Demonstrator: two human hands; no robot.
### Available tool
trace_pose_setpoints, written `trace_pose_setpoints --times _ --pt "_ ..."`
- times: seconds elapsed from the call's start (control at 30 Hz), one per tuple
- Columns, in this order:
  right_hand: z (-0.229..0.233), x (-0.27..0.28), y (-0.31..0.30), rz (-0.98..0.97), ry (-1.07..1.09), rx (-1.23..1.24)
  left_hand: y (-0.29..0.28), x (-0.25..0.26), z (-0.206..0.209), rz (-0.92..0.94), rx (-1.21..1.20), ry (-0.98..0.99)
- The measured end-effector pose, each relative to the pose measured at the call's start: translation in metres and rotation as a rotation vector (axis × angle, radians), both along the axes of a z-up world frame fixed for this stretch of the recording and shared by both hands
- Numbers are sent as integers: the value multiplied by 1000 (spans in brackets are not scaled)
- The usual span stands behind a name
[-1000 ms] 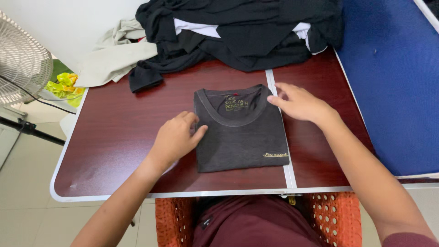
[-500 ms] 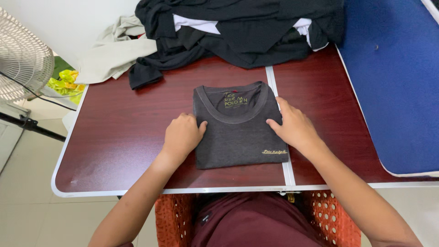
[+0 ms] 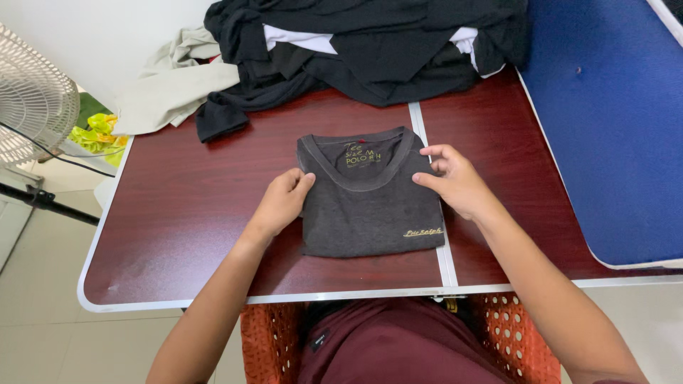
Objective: The person folds a gray t-shirt on a table, smoothing it out and folding it into a compact rectangle before placing it into a blue suitcase. They then pick up a black t-shirt from a pile and begin to unfold and smooth it on the table.
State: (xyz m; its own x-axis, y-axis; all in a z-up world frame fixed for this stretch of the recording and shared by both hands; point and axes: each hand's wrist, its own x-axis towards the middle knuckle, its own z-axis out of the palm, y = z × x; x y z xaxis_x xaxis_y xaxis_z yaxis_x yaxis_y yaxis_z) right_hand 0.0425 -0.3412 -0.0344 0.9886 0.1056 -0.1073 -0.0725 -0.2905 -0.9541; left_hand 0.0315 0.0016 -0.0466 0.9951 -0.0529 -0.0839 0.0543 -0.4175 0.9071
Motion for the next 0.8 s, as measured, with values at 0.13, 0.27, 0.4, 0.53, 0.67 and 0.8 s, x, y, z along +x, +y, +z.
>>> trace_pose_setpoints --times 0.13,0.27,0.4,0.53,0.67,0.8 --pt "5 2 -4 -17 195 239 4 10 -12 13 -425 315" --pt "10 4 -4 -58 355 476 15 14 -6 42 -619 390" --pt "-17 17 -21 -26 420 828 15 12 -1 43 -718 419" --pt "-50 27 -34 278 495 1118 14 10 4 -46 -759 477" --pt "-21 21 -14 42 465 511 12 6 5 -134 -789 496" --pt "11 20 17 73 400 263 3 4 8 -122 -775 437"
